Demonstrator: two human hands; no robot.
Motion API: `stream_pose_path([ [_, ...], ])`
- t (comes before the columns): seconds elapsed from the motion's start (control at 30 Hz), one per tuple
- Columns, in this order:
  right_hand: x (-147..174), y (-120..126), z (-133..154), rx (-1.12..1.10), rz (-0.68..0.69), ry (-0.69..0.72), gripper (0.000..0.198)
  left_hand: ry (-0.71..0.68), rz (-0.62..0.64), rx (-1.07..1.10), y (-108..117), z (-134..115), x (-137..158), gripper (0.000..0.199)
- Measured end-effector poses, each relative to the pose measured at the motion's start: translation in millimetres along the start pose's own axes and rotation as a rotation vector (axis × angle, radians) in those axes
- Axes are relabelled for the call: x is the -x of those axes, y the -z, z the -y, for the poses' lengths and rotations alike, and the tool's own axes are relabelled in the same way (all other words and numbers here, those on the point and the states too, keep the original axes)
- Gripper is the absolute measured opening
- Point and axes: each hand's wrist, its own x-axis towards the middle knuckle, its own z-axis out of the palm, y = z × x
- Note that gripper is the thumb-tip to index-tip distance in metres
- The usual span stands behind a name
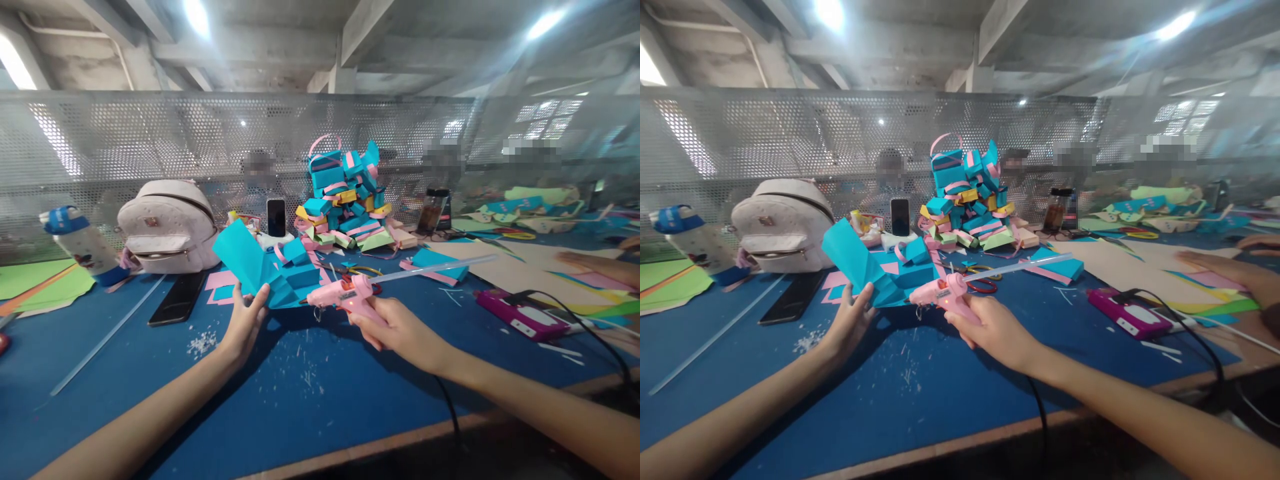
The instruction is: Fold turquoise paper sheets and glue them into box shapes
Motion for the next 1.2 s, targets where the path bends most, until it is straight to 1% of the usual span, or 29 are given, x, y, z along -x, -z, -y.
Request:
stream_pose_path([
  [0.17,2.1,0.6,2.2,0.052,0.009,0.005,0.048,-0.009,-0.004,-0.011,0.9,1.7,-0.9,0.078],
  [0.3,2.8,-2.1,4.3,0.046,0.029,0.012,0.046,-0.012,0.003,-0.006,0.2,1.1,-1.2,0.075],
  [0.4,2.8,-4.9,5.5,-0.001,0.054,0.021,0.046,-0.009,0.004,0.0,-0.5,0.1,-1.3,0.075],
  [0.5,0.8,-4.3,4.6,-0.101,0.048,0.025,0.043,-0.006,-0.002,-0.003,-0.4,-0.3,-1.5,0.074],
  [0.57,-1.9,-0.1,1.9,-0.195,0.016,0.028,0.039,-0.004,-0.005,-0.005,0.6,0.2,-2.6,0.074],
  [0.63,-5.0,6.9,-2.3,-0.276,-0.016,0.03,0.039,-0.001,-0.008,-0.004,2.1,1.2,-4.3,0.075],
  [0.7,-7.2,15.0,-6.7,-0.311,-0.031,0.018,0.04,0.001,-0.013,-0.002,3.7,2.3,-6.1,0.076],
  [0.77,-7.5,21.5,-10.0,-0.308,-0.004,-0.005,0.041,0.001,-0.015,-0.003,4.7,3.0,-7.0,0.074],
  [0.83,-5.6,23.9,-10.8,-0.298,0.055,-0.025,0.04,-0.001,-0.011,-0.005,4.7,2.9,-6.7,0.072],
  [0.93,-1.2,18.2,-7.4,-0.295,0.144,-0.036,0.036,-0.007,0.001,-0.011,3.2,2.3,-5.1,0.07],
  [1.03,-0.7,6.7,-1.2,-0.307,0.185,-0.018,0.034,-0.011,-0.004,-0.023,1.7,1.7,-4.5,0.071],
  [1.13,-6.4,0.9,3.0,-0.322,0.154,0.008,0.035,-0.015,-0.009,-0.03,2.3,1.2,-6.0,0.073],
  [1.2,-12.1,4.6,2.2,-0.316,0.099,0.019,0.038,-0.018,-0.009,-0.036,3.8,0.8,-7.4,0.074],
])
